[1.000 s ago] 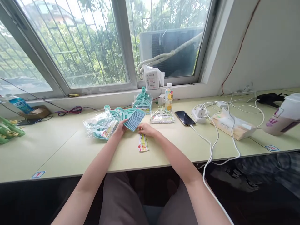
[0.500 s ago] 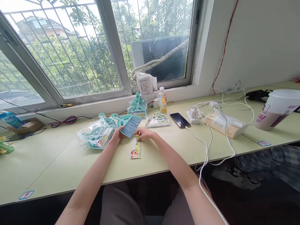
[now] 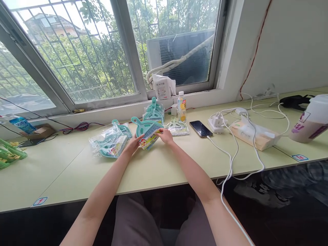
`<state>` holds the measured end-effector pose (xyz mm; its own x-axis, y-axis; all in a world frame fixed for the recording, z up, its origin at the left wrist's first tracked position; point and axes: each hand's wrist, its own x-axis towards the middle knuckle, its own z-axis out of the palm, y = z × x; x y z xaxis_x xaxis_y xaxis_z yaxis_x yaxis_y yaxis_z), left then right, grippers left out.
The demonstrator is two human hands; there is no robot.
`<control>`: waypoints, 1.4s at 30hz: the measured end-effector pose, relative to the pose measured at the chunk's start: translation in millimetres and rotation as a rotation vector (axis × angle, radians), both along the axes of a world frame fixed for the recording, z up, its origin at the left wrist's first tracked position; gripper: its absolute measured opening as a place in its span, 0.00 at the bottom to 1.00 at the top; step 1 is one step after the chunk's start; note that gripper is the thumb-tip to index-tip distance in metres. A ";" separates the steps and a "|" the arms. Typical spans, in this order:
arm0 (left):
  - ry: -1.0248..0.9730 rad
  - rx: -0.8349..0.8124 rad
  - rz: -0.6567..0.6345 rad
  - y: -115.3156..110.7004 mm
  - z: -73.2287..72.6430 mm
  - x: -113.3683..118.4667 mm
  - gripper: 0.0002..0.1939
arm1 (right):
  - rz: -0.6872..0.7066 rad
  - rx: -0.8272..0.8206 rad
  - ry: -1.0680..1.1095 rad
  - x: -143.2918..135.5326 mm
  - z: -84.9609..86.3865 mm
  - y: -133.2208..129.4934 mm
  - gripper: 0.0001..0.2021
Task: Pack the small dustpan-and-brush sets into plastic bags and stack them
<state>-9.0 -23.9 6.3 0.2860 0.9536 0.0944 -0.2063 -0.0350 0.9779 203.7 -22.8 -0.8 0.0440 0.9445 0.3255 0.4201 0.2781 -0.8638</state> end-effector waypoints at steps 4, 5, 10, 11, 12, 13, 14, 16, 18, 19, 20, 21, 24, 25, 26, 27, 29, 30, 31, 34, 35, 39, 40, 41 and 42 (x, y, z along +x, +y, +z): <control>0.080 0.064 -0.072 -0.9 -1.9 5.7 0.35 | -0.211 0.043 -0.163 4.7 6.5 -5.8 0.06; 0.096 0.067 -0.086 -0.6 -2.5 6.2 0.35 | -0.245 0.067 -0.208 4.9 8.3 -7.9 0.05; 0.100 0.047 -0.058 1.9 -4.9 5.2 0.35 | -0.289 0.166 -0.269 0.5 8.5 -14.2 0.08; 0.083 0.051 -0.036 2.4 -5.1 5.3 0.35 | -0.313 0.196 -0.245 -0.8 7.1 -14.1 0.11; 0.064 0.057 -0.014 2.8 -5.1 5.6 0.34 | -0.346 0.232 -0.206 -2.0 5.8 -13.7 0.15; 0.043 0.062 0.008 3.0 -4.9 6.0 0.34 | -0.383 0.265 -0.150 -3.1 4.7 -13.0 0.19; 0.023 0.065 0.031 3.2 -4.5 6.6 0.34 | -0.417 0.288 -0.076 -4.1 4.1 -12.1 0.22; -0.020 0.069 0.076 3.0 -3.2 7.8 0.33 | -0.429 0.268 0.117 -6.5 4.3 -10.2 0.26; -0.061 0.079 0.111 2.4 -1.5 8.7 0.33 | -0.321 0.150 0.346 -10.3 5.5 -9.2 0.27; -0.074 0.089 0.119 2.0 -0.8 9.0 0.33 | -0.210 0.063 0.452 -13.0 5.8 -9.1 0.26; -0.079 0.102 0.122 1.6 -0.1 9.1 0.33 | -0.073 -0.030 0.539 -16.1 5.6 -9.3 0.23; -0.074 0.114 0.122 1.2 0.6 9.0 0.34 | 0.062 -0.116 0.607 -19.6 4.7 -9.7 0.19; -0.012 0.134 0.119 0.4 2.3 8.8 0.37 | 0.259 -0.265 0.722 -28.7 -1.0 -11.2 0.09; 0.021 0.139 0.114 0.4 3.0 8.8 0.37 | 0.245 -0.274 0.750 -30.3 -3.1 -11.5 0.08; 0.063 0.145 0.104 0.7 3.8 8.7 0.37 | 0.220 -0.269 0.775 -30.8 -4.7 -11.5 0.07; 0.117 0.156 0.098 1.1 4.8 8.5 0.35 | 0.199 -0.257 0.796 -30.2 -5.7 -11.4 0.07; 0.263 0.227 0.156 2.5 7.4 6.5 0.28 | 0.177 -0.227 0.823 -26.6 -5.5 -10.8 0.08; 0.356 0.297 0.242 3.2 9.1 4.2 0.25 | 0.164 -0.210 0.831 -24.1 -4.7 -10.5 0.08; 0.463 0.383 0.365 3.8 11.0 0.7 0.23 | 0.149 -0.198 0.837 -21.5 -3.6 -10.3 0.08; 0.849 0.606 0.811 4.7 15.8 -17.6 0.20 | 0.088 -0.199 0.836 -15.9 -0.9 -10.5 0.08; 0.989 0.618 0.925 5.1 16.5 -25.8 0.19 | 0.068 -0.205 0.830 -15.0 -0.7 -10.9 0.08; 1.440 0.459 1.027 10.2 13.4 -57.3 0.19 | 0.039 -0.224 0.788 -15.2 -1.8 -12.4 0.07; 1.516 0.408 0.986 12.1 11.9 -62.5 0.18 | 0.040 -0.225 0.782 -15.8 -2.1 -12.8 0.07; 1.565 0.378 0.943 13.9 10.6 -65.9 0.17 | 0.042 -0.223 0.777 -16.4 -2.2 -13.2 0.07; 1.582 0.377 0.906 15.2 9.8 -67.3 0.17 | 0.045 -0.219 0.774 -17.0 -2.3 -13.6 0.07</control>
